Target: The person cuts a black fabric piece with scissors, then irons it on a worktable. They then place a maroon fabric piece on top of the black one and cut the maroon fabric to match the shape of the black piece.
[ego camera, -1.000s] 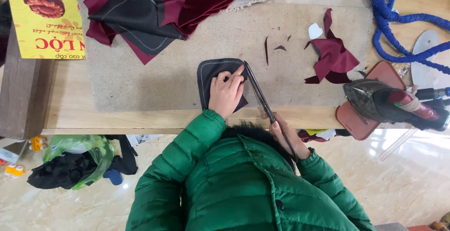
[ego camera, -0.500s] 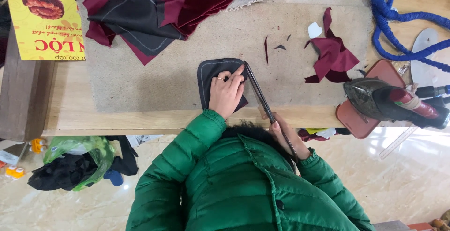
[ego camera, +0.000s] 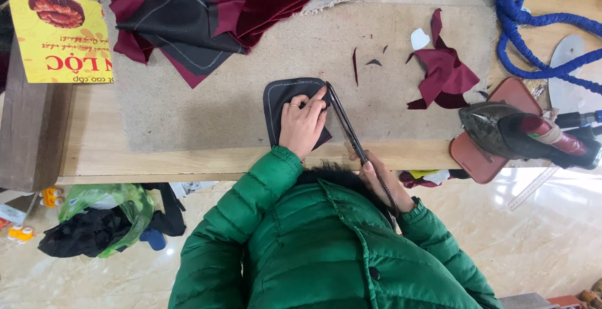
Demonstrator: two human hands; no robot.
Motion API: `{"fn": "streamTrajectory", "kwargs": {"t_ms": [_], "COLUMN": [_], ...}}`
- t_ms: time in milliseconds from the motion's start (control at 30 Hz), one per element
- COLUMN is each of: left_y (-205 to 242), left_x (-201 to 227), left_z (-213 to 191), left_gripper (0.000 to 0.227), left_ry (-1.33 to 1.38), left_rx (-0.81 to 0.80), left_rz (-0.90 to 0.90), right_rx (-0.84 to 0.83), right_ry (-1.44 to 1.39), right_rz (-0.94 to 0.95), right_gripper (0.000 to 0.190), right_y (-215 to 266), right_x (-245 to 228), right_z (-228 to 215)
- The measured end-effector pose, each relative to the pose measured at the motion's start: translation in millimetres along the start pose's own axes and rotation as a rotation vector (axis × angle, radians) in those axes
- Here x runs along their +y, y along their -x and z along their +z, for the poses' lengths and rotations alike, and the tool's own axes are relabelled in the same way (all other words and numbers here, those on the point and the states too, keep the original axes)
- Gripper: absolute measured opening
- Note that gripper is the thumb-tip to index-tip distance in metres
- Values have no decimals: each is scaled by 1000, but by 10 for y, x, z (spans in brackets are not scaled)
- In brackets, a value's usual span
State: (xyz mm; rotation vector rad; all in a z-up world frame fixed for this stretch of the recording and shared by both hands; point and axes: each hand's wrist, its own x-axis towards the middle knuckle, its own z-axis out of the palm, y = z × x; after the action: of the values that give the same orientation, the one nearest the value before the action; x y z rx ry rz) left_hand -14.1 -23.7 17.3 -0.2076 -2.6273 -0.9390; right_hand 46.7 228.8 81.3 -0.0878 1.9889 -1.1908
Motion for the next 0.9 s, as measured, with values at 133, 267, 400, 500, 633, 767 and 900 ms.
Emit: {"fn": "streamTrajectory", "kwargs": {"t_ms": [133,267,400,500,633,767,900], "left_y": [15,72,114,-24,153,318,188], "left_x": [-25,-54,-124,-175,-452,-649,-367], "left_z": [29,101,103,-417,-316,-55,-185], "left_gripper": [9,17,25,24,56,47,32], "left_ry": [2,26,105,-43,-295,-287,-38], "left_rx": [2,4,46,62,24,32,83], "left_rz": [5,-11,-67,-111,-306,-320,-359], "right_rx": [-16,-9,198,394,496,450,338], "right_ry": [16,-50,176,337,598,699,704], "right_rz": [17,-2,119,226,96,-230,-451], "right_gripper": [50,53,51,48,58,61,77], "right_y": [8,13,-119,-226,-545,-844,-1237], "right_x": [-14,-43,-106,-93,-10,-248,-322], "right_z": [-4,-9,-160,-332,-679,-819,-950]}}
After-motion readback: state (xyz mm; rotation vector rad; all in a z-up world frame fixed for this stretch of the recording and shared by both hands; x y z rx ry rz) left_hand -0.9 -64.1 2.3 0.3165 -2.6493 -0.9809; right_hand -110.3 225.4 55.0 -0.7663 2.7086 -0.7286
